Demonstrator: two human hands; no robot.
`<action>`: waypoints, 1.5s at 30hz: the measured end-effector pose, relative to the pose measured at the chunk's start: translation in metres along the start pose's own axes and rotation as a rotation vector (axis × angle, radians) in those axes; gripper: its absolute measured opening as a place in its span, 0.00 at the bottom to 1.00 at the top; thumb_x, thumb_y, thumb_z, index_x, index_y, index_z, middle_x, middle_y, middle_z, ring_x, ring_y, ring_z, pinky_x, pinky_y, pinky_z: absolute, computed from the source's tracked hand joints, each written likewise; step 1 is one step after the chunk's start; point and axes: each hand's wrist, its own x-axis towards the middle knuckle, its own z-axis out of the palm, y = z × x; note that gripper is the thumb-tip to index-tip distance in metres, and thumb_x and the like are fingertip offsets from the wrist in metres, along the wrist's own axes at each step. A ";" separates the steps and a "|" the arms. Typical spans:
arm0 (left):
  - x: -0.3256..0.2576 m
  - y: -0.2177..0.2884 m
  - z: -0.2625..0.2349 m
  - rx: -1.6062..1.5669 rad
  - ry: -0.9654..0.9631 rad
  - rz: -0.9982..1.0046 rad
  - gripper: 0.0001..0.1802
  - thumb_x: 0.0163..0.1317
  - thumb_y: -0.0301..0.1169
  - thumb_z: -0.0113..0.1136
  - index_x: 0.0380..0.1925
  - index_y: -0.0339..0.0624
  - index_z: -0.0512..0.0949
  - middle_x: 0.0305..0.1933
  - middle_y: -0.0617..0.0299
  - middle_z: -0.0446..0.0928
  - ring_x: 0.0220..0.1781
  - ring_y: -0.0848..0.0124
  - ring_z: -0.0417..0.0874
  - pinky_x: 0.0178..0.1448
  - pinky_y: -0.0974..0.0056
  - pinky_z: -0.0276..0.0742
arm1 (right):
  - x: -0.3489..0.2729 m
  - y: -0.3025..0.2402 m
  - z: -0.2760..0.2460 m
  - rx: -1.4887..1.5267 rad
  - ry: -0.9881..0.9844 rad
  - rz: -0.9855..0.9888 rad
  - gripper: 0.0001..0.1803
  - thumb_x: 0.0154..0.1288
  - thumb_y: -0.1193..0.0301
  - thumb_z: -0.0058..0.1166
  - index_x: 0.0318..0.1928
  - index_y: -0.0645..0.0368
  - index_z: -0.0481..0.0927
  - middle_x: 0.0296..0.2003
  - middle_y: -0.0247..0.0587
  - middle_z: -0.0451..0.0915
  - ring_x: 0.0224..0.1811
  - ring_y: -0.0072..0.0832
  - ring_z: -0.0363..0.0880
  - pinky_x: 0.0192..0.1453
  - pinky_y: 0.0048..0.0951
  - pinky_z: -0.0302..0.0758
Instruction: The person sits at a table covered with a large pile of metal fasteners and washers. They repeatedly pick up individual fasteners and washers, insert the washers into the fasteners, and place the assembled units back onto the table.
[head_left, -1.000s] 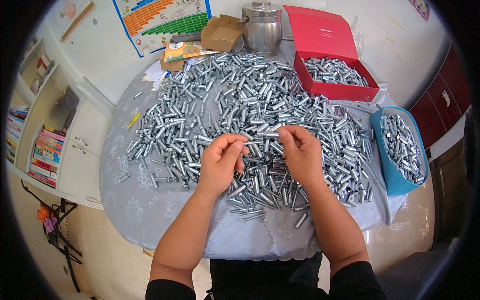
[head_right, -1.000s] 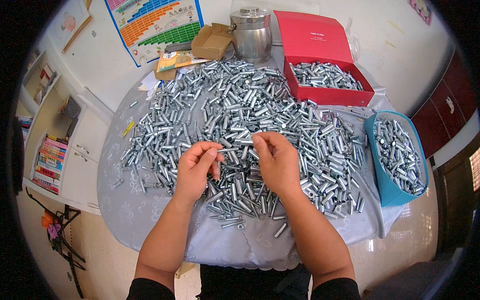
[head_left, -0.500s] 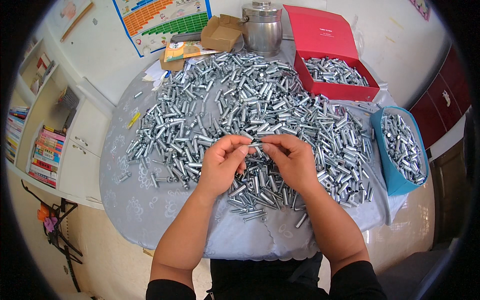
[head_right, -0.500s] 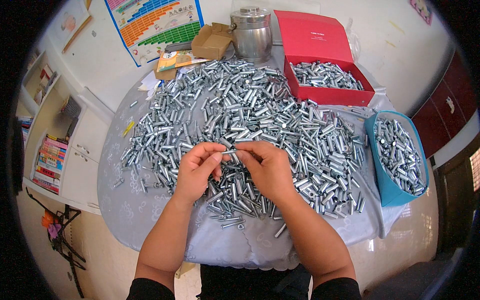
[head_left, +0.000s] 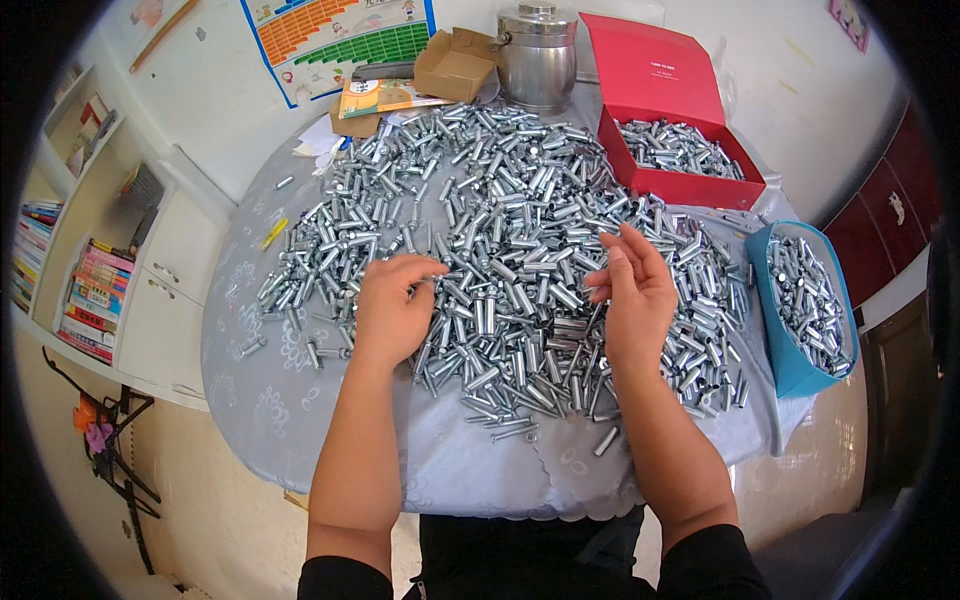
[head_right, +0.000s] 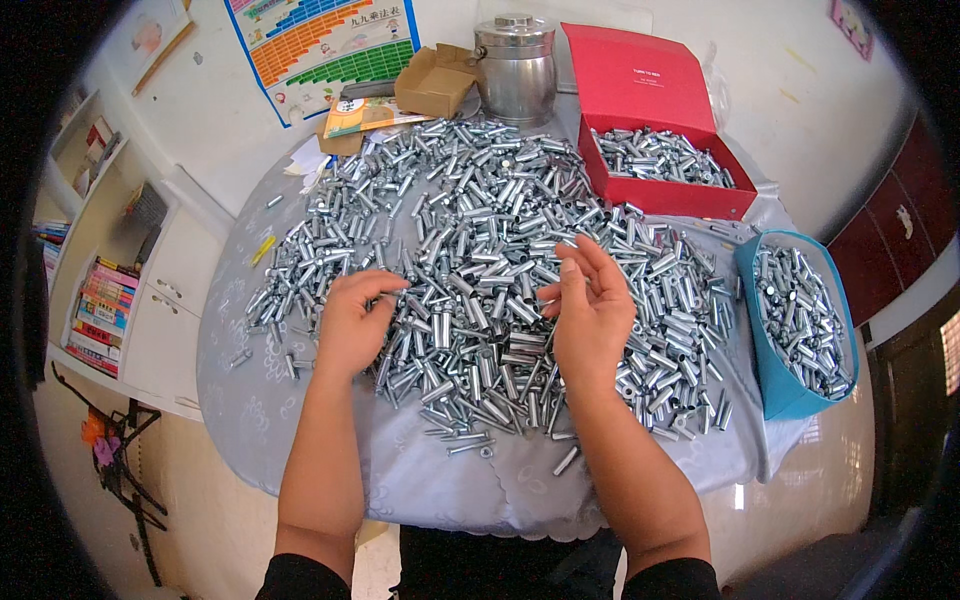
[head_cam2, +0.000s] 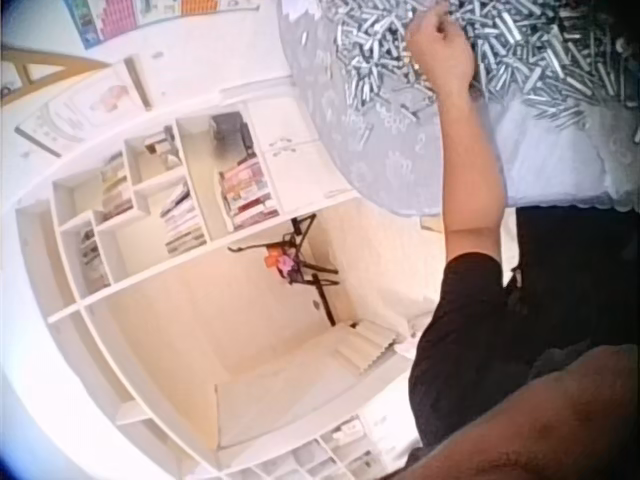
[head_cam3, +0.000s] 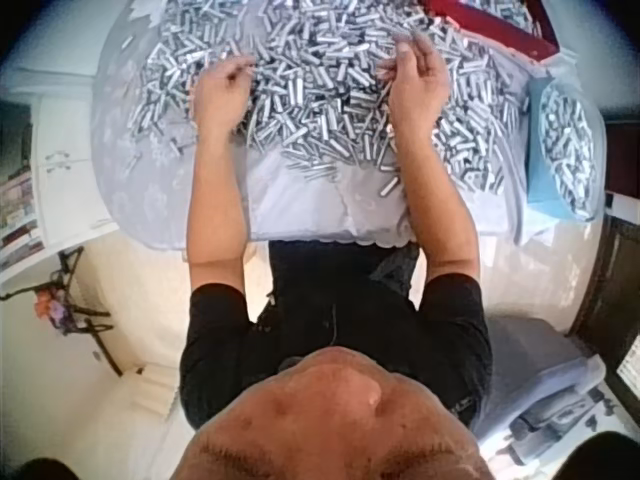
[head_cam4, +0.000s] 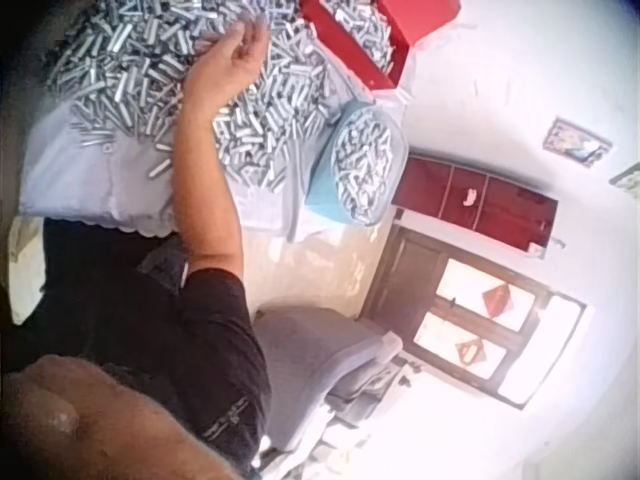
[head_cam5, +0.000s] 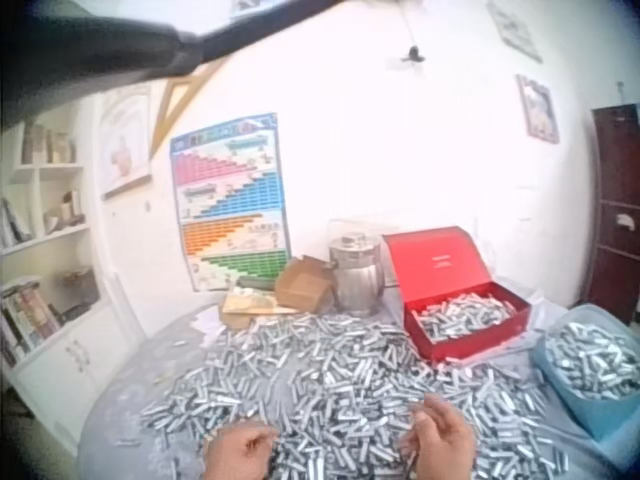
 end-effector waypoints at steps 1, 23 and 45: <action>-0.002 0.002 -0.001 0.026 -0.045 0.034 0.15 0.54 0.19 0.58 0.40 0.45 0.86 0.46 0.58 0.81 0.48 0.60 0.76 0.58 0.57 0.70 | -0.001 0.001 0.000 -0.010 -0.011 -0.003 0.16 0.73 0.75 0.51 0.58 0.67 0.74 0.48 0.45 0.83 0.27 0.18 0.80 0.25 0.16 0.72; -0.002 0.019 0.006 0.107 0.003 0.082 0.12 0.59 0.23 0.61 0.44 0.38 0.79 0.43 0.57 0.79 0.43 0.61 0.78 0.51 0.60 0.73 | -0.006 -0.001 0.000 -0.102 -0.107 0.071 0.10 0.73 0.71 0.51 0.48 0.64 0.81 0.36 0.36 0.84 0.21 0.12 0.72 0.23 0.16 0.68; -0.017 0.052 0.028 -0.472 -0.140 -0.011 0.15 0.71 0.30 0.58 0.54 0.35 0.80 0.45 0.59 0.84 0.43 0.76 0.82 0.47 0.71 0.76 | -0.017 -0.008 0.002 -0.438 -0.549 0.045 0.15 0.72 0.63 0.57 0.37 0.63 0.84 0.26 0.31 0.82 0.26 0.14 0.71 0.31 0.21 0.68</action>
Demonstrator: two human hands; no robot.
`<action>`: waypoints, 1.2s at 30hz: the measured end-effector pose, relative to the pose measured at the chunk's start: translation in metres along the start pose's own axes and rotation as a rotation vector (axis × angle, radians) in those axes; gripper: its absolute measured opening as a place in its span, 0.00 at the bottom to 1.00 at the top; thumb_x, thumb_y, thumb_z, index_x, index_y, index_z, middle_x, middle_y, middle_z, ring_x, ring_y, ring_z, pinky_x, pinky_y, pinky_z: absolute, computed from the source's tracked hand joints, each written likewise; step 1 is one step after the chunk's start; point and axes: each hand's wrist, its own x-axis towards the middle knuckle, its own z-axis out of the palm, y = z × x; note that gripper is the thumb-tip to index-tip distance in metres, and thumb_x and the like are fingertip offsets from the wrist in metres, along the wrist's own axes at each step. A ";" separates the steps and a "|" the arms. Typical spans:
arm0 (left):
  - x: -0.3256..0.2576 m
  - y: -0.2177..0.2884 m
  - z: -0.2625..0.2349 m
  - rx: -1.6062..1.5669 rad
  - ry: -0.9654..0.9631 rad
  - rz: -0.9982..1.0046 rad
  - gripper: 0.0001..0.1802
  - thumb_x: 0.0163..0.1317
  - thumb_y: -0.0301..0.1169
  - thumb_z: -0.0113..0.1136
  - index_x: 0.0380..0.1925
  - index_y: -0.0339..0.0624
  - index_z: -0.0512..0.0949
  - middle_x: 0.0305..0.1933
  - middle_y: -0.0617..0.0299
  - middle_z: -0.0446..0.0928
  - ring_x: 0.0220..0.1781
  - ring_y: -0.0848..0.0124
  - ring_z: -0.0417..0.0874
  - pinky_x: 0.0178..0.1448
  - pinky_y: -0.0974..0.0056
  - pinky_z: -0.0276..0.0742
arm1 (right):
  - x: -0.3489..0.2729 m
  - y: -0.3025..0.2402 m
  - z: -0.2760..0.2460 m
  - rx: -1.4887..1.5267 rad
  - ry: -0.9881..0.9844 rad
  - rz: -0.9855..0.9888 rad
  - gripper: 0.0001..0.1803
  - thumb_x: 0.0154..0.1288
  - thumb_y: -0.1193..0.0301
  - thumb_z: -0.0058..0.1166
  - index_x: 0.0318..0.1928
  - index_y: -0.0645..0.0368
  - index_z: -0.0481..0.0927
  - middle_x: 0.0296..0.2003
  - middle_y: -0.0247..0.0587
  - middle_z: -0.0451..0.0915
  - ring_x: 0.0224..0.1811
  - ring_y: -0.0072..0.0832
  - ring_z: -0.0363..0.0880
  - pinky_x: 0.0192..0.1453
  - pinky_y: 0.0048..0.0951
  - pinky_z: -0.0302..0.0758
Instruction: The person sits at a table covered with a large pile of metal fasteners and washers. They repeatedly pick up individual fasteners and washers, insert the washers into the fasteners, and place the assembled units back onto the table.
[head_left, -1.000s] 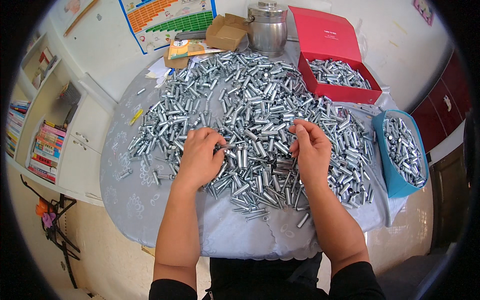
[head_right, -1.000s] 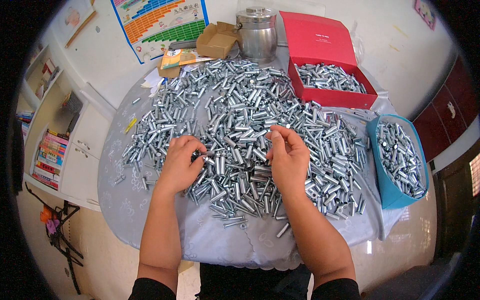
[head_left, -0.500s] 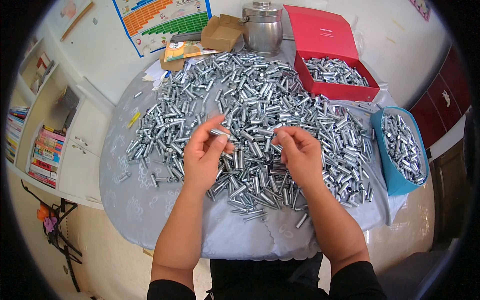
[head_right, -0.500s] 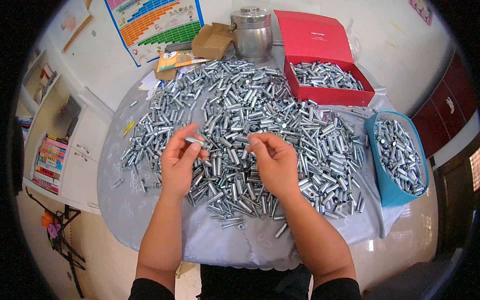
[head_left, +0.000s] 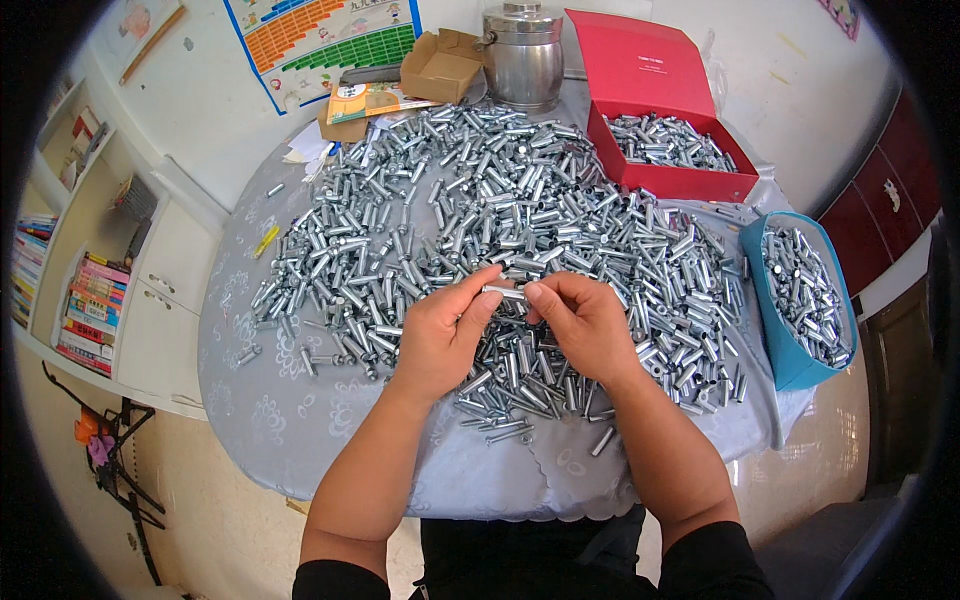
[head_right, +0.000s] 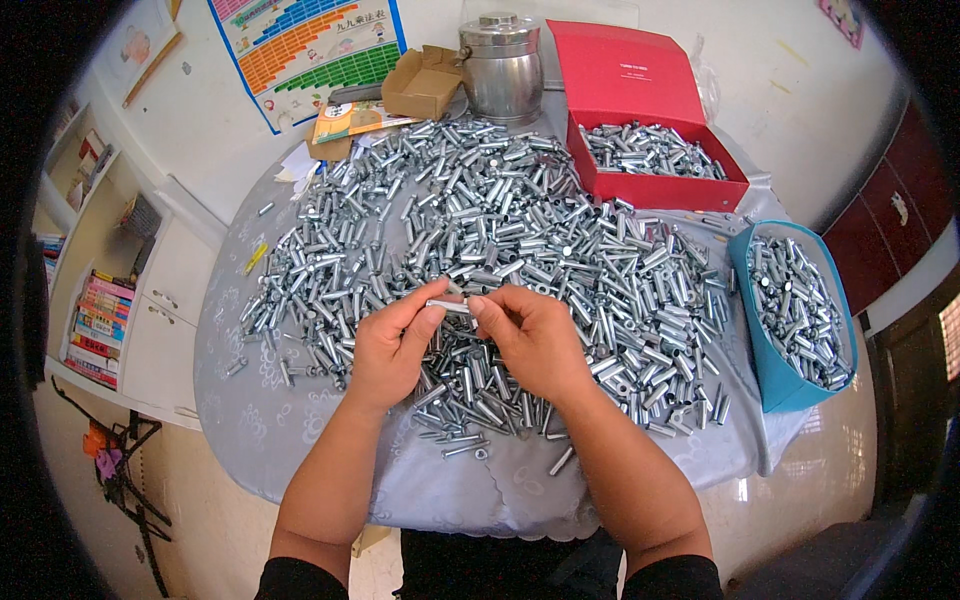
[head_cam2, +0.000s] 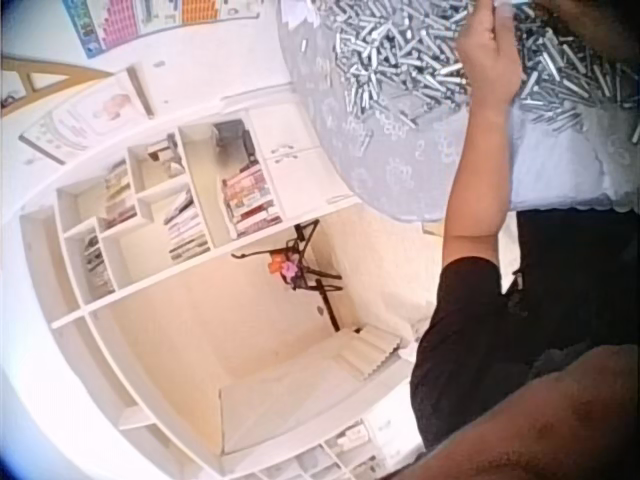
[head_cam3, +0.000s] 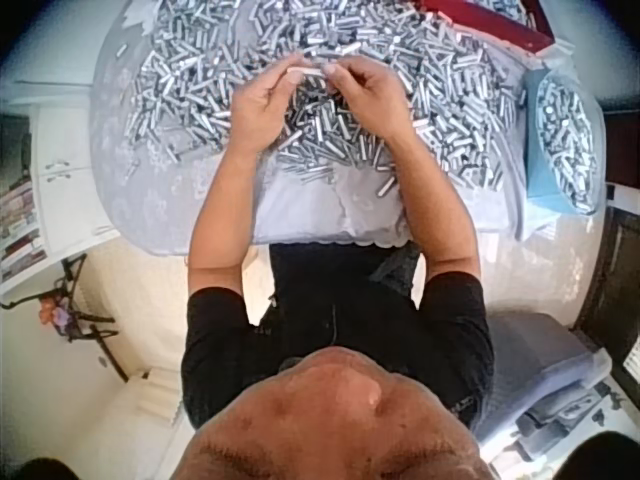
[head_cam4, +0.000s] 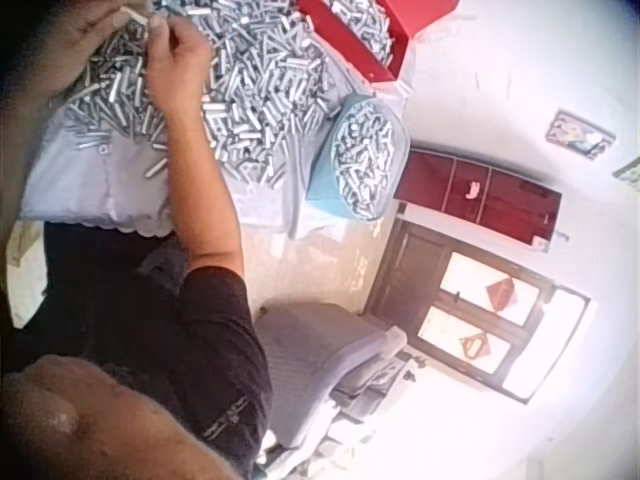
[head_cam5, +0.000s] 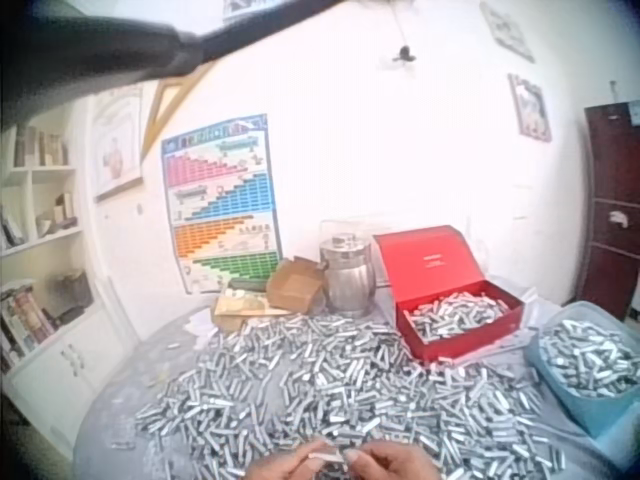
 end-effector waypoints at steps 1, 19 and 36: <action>0.000 0.000 -0.003 0.148 0.008 0.012 0.14 0.69 0.30 0.60 0.51 0.35 0.82 0.42 0.61 0.85 0.40 0.77 0.82 0.43 0.72 0.76 | 0.001 -0.001 -0.001 0.023 -0.006 0.042 0.15 0.72 0.63 0.57 0.37 0.63 0.84 0.26 0.31 0.82 0.25 0.14 0.71 0.30 0.21 0.68; 0.002 0.001 0.001 -0.351 0.008 -0.251 0.11 0.66 0.28 0.64 0.45 0.33 0.84 0.32 0.61 0.85 0.27 0.81 0.77 0.33 0.75 0.74 | 0.003 -0.004 0.000 0.392 -0.016 0.201 0.09 0.71 0.72 0.58 0.43 0.68 0.81 0.30 0.39 0.83 0.28 0.21 0.82 0.32 0.22 0.81; -0.002 0.006 0.005 -0.148 0.013 0.004 0.12 0.64 0.23 0.64 0.47 0.35 0.84 0.34 0.63 0.84 0.31 0.81 0.79 0.36 0.75 0.73 | 0.001 -0.010 -0.004 0.118 -0.098 0.261 0.27 0.78 0.56 0.45 0.24 0.63 0.76 0.18 0.29 0.71 0.21 0.17 0.66 0.27 0.25 0.65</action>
